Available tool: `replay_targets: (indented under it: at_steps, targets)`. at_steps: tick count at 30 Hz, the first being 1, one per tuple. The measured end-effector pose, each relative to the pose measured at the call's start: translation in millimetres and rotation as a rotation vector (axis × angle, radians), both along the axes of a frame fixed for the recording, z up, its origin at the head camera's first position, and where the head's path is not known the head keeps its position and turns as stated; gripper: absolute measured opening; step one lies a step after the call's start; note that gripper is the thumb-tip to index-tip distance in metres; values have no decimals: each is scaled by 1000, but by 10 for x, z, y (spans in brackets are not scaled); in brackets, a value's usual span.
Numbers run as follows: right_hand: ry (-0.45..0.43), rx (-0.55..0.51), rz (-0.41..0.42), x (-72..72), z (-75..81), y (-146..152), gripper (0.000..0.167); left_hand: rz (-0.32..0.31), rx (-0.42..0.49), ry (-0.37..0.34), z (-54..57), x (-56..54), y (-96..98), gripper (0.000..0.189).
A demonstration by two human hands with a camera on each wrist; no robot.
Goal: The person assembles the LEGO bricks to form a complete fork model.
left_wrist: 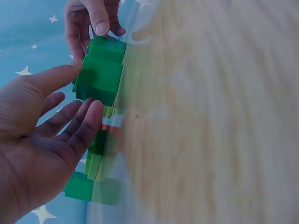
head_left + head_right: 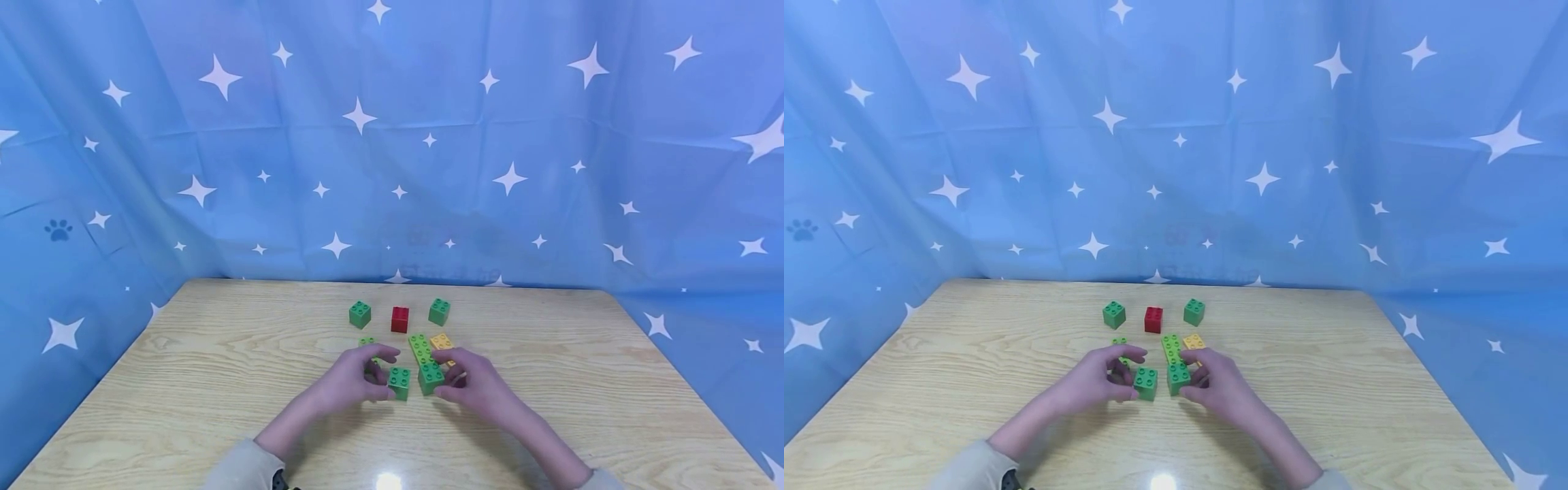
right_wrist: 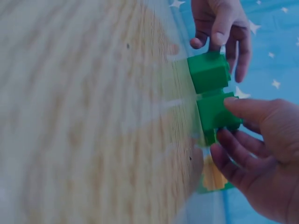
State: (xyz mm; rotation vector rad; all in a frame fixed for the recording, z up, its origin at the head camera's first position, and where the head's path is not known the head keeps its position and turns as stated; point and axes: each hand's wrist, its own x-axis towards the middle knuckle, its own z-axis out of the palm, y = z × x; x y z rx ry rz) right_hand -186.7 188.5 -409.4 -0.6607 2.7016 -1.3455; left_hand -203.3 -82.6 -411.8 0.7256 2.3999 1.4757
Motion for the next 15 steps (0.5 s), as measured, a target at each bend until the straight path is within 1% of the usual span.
replay_targets:
  at_steps: [5,7,10,12,15]
  targets:
    - [1,22,16,-7,-23,-6,47,-16,-22,27,-13,24,30,56]
    - [6,30,24,-9,-36,-12,44,-19,-24,26,-11,32,37,53]
    - [20,27,39,-3,-52,-16,41,-22,-22,24,-9,43,43,47]
    - [31,21,48,3,-60,-18,40,-25,-24,34,-14,47,44,45]
    - [23,14,53,14,-58,-22,39,-33,-31,53,-28,44,45,40]
